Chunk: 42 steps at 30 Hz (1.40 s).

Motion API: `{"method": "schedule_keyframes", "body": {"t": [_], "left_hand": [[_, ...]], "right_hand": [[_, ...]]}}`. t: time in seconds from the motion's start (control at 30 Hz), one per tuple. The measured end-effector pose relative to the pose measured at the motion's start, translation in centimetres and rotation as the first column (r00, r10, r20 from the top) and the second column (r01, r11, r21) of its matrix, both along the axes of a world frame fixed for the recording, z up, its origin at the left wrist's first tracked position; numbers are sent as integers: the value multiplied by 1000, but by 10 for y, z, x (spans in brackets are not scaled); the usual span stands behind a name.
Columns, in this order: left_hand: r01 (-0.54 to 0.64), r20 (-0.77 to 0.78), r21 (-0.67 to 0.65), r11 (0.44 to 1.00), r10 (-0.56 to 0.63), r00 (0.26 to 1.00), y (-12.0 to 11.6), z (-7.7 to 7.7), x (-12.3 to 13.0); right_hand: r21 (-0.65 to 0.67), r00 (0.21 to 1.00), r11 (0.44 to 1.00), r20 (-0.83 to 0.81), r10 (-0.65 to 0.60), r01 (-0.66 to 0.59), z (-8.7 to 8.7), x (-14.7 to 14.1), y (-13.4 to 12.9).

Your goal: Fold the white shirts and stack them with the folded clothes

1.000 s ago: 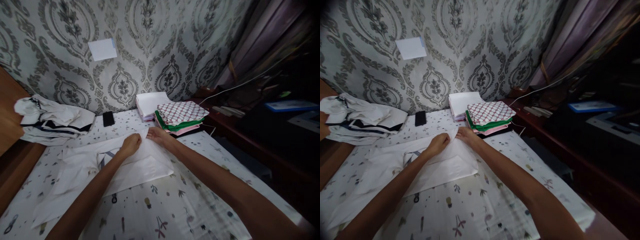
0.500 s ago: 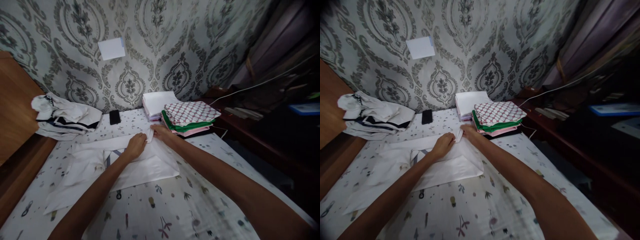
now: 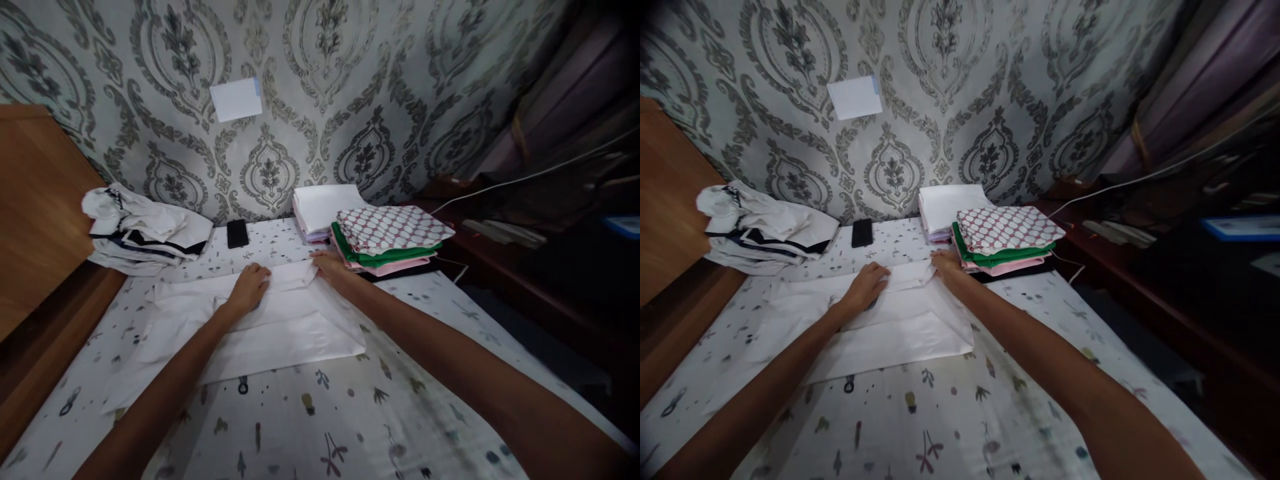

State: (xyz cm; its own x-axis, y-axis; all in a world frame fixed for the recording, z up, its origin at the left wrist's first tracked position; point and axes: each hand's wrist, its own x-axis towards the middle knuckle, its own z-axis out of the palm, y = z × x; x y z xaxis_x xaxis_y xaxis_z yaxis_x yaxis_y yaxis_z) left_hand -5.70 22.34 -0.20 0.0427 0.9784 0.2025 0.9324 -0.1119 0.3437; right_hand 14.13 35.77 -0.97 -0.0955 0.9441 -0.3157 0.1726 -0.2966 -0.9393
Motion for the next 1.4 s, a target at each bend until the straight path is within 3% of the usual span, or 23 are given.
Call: {"method": "schedule_keyframes", "body": {"t": [0.13,0.2,0.23,0.3,0.33,0.37,0.4,0.43,0.5,0.57,0.6,0.67,0.73,0.87,1.0,1.07,1.23,1.33,1.4], "left_hand": [[10,-50,-8,1000,-10,999,-4,-6,2],[-9,-68,-28,1000,7,998,-5,-5,9],[-12,-73,-40,999,9,997,-6,-3,11],[7,-76,-61,998,-12,997,-8,2,11],[16,-71,-62,998,-20,997,-10,5,6],[12,-62,-54,998,-15,998,-14,9,-1],[-9,-46,-36,999,8,999,-20,13,-11],[-50,-26,-10,999,49,998,-27,17,-25],[-195,7,46,980,194,981,-47,26,-61],[-394,2,78,916,395,919,-69,33,-103],[-509,-31,84,857,513,858,-80,37,-123],[-607,-52,97,789,613,789,-97,41,-158],[-625,-70,90,775,631,773,-107,42,-181],[-550,-113,10,835,547,829,-113,34,-195],[-559,-148,-31,828,550,822,-112,20,-203],[-582,-149,-45,812,571,807,-111,16,-209],[-587,-129,-57,808,577,807,-120,24,-212],[-621,-117,-76,780,612,783,-145,31,-196],[-638,-104,-157,754,629,770,-167,32,-182]], "right_hand": [[151,983,988,176,-45,18,13,0,-9],[310,969,950,245,-41,-38,17,-3,-21],[412,958,905,286,-18,-106,17,-5,-28],[626,888,684,455,68,-374,11,-10,-39],[653,831,561,542,124,-509,6,-12,-42],[639,764,453,623,168,-621,0,-15,-44],[602,702,388,681,206,-698,-7,-16,-44],[563,654,357,720,230,-745,-12,-17,-43],[522,616,362,755,225,-772,-18,-17,-41],[534,628,380,755,189,-756,-16,-19,-43],[548,635,366,750,182,-752,-12,-22,-48],[581,643,290,735,215,-761,-1,-37,-65],[604,627,179,713,313,-776,10,-63,-89],[611,529,-9,691,493,-791,22,-124,-135],[534,356,-180,742,567,-826,19,-157,-157],[507,305,-219,753,583,-834,17,-158,-159],[490,295,-173,731,615,-854,20,-144,-163],[482,309,-167,752,582,-860,19,-141,-170],[476,315,-156,760,568,-866,15,-142,-174]]}}
